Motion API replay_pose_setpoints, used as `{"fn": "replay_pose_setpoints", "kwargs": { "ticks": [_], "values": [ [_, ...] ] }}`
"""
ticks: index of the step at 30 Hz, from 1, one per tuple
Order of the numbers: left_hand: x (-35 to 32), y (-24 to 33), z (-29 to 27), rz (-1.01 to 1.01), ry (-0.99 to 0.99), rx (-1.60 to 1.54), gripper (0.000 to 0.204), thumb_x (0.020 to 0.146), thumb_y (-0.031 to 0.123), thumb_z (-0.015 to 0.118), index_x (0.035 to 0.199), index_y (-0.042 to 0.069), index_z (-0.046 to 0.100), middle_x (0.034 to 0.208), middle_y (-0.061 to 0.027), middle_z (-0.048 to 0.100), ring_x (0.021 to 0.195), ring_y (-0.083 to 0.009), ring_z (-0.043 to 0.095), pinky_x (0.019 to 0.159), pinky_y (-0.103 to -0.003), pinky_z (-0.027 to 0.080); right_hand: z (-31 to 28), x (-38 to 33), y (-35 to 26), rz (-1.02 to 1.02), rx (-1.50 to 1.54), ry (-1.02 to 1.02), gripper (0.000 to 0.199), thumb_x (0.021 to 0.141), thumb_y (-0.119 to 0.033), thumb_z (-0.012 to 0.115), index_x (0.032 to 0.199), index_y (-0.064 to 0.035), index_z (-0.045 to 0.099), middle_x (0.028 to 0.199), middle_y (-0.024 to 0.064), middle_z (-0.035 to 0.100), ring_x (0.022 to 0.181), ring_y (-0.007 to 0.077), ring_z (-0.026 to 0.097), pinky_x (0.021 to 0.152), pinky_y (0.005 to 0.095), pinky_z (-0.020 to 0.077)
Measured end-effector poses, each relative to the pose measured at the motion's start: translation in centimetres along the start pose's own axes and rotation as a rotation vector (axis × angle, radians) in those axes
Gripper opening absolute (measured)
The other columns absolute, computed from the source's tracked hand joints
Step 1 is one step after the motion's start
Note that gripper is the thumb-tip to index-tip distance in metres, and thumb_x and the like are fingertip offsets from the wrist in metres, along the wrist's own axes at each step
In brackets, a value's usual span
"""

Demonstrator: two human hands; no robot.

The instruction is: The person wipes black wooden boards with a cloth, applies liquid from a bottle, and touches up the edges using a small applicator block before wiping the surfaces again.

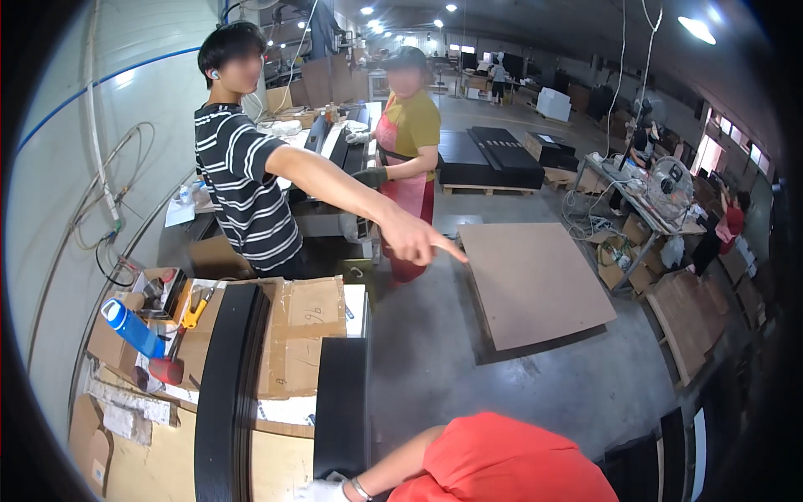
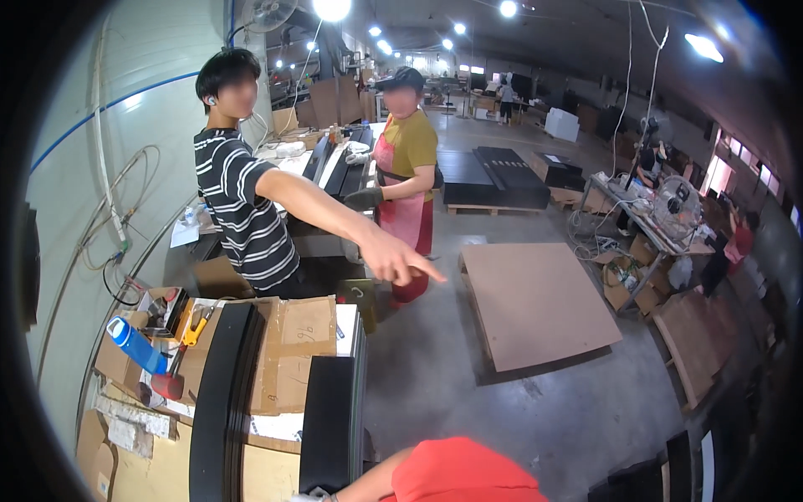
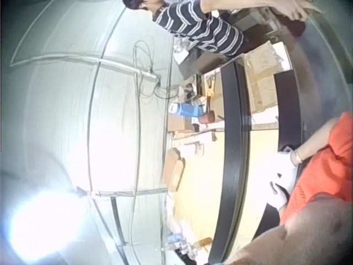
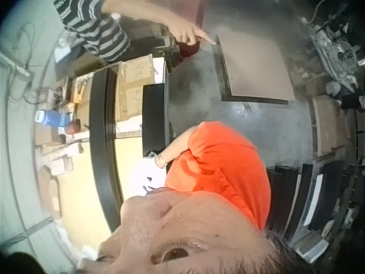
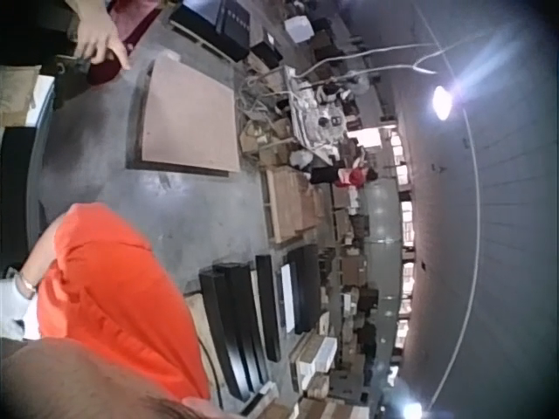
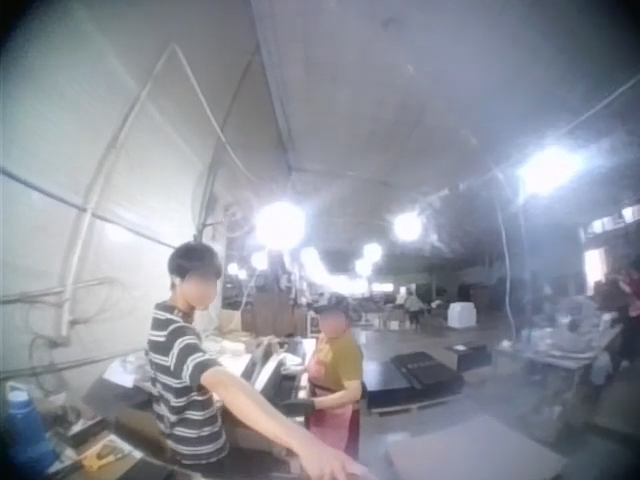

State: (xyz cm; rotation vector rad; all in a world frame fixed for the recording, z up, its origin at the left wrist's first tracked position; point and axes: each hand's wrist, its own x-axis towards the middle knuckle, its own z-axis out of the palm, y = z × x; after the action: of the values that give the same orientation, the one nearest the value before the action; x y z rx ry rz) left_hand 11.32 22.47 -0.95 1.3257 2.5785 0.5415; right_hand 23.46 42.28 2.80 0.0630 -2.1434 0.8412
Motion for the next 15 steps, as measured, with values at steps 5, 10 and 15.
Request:
{"fn": "replay_pose_setpoints", "kwargs": {
  "ticks": [5, 10, 15],
  "values": [
    [1.4, 3.3, -1.7, -0.147, -0.156, -0.051, 0.049, 0.103, 0.046, 0.052, 0.139, 0.014, 0.063, 0.137, -0.0233, 0.062, 0.123, -0.0414, 0.061, 0.104, -0.05, 0.048, -3.5, 0.5, 0.6, -0.043, 0.24, 0.213, 0.025, 0.08, -0.031, 0.077, 0.092, -0.0096, 0.078, 0.086, 0.0116, 0.074, 0.076, 0.0299, 0.07, 0.065, 0.0394, 0.0567],
    [1.9, 4.1, -2.2, -0.151, -0.184, -0.047, 0.049, 0.103, 0.045, 0.053, 0.139, 0.013, 0.063, 0.138, -0.0222, 0.063, 0.124, -0.0394, 0.06, 0.106, -0.049, 0.046, -2.3, -3.7, 8.2, 0.511, -0.515, -0.223, 0.031, 0.081, -0.038, 0.08, 0.098, -0.0112, 0.078, 0.093, 0.0141, 0.075, 0.086, 0.0339, 0.07, 0.074, 0.0464, 0.0562],
    [3.6, 4.3, -2.6, -0.115, -0.22, -0.05, 0.05, 0.102, 0.043, 0.055, 0.139, 0.012, 0.063, 0.138, -0.021, 0.063, 0.126, -0.0375, 0.059, 0.108, -0.047, 0.045, -3.5, -0.7, 2.6, 0.165, 0.189, 0.125, 0.037, 0.083, -0.039, 0.078, 0.103, -0.0082, 0.076, 0.096, 0.0158, 0.074, 0.09, 0.0364, 0.07, 0.078, 0.0485, 0.0558]
  ]
}}
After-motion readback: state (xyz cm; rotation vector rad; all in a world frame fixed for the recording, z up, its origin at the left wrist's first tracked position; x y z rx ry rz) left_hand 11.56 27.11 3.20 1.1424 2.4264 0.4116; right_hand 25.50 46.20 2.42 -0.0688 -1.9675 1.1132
